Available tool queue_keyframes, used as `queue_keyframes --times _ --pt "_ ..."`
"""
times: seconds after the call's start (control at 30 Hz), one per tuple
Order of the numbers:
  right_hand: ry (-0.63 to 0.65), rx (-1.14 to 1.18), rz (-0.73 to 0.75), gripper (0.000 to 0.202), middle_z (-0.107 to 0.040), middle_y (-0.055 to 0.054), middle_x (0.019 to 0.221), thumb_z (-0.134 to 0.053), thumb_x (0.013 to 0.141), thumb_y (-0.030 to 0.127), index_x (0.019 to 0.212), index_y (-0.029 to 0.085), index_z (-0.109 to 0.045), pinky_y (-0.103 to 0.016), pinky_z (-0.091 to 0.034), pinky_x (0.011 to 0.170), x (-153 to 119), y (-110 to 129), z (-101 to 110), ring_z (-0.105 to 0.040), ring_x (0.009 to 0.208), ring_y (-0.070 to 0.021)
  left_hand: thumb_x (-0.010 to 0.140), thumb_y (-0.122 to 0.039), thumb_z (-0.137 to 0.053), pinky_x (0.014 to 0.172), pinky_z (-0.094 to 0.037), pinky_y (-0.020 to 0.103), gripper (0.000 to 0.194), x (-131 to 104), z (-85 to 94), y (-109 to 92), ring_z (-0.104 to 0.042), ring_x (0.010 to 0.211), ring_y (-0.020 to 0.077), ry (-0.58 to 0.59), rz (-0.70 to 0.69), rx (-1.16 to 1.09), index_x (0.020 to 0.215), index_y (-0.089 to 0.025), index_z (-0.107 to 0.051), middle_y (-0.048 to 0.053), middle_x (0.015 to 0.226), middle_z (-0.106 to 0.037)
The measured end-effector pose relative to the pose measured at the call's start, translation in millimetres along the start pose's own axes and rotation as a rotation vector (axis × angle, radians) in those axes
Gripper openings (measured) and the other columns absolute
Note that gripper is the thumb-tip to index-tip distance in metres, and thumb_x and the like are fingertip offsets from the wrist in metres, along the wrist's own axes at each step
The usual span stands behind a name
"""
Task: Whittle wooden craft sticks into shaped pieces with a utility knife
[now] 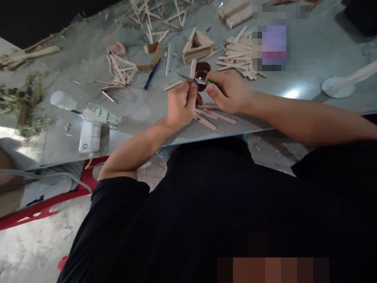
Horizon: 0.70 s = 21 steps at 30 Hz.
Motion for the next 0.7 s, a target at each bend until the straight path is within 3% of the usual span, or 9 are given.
queue_keyframes --times 0.13,0.4,0.53,0.7 --pt "0.008 -0.080 -0.008 0.079 -0.070 -0.012 0.092 -0.015 0.109 0.085 0.110 0.023 -0.065 -0.042 -0.044 0.077 -1.2 -0.9 -3.3 -0.064 0.084 -0.0306 0.109 -0.082 -0.046 0.053 -0.049 0.030 0.062 -2.5 2.7 9.9 -0.068 0.053 0.0135 -0.018 -0.007 0.059 0.087 -0.025 -0.059 -0.005 0.061 -0.064" --pt "0.039 -0.159 -0.084 0.072 -0.075 -0.015 0.103 -0.023 0.110 0.077 0.127 0.023 -0.068 -0.046 -0.047 0.083 -3.6 1.2 -2.7 -0.067 0.091 -0.0354 0.112 -0.068 -0.054 0.056 -0.048 0.031 0.052 -3.5 6.2 4.0 -0.068 0.054 0.0145 -0.045 -0.015 0.082 0.084 -0.025 -0.060 -0.005 0.061 -0.063" --pt "0.051 -0.110 -0.109 0.066 -0.076 -0.011 0.107 -0.029 0.109 0.080 0.122 0.028 -0.067 -0.044 -0.047 0.089 -4.3 0.5 -2.2 -0.066 0.095 -0.0334 0.113 -0.060 -0.060 0.055 -0.045 0.032 0.045 -1.8 7.5 -6.4 -0.067 0.055 0.0140 -0.053 -0.003 0.031 0.082 -0.026 -0.061 -0.005 0.062 -0.067" --pt "0.048 -0.016 -0.051 0.075 -0.071 -0.011 0.097 -0.020 0.107 0.087 0.105 0.026 -0.063 -0.044 -0.048 0.085 -1.0 4.7 -5.3 -0.062 0.088 -0.0304 0.113 -0.061 -0.057 0.054 -0.046 0.033 0.048 2.0 9.6 -15.9 -0.067 0.056 0.0144 -0.066 0.038 0.027 0.080 -0.027 -0.061 -0.003 0.064 -0.070"
Point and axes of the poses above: each hand's wrist, its own x-axis towards the middle knuckle, its own z-axis out of the back of the hand, y = z × x, the point moved 9 cm from there along x, towards the middle knuckle
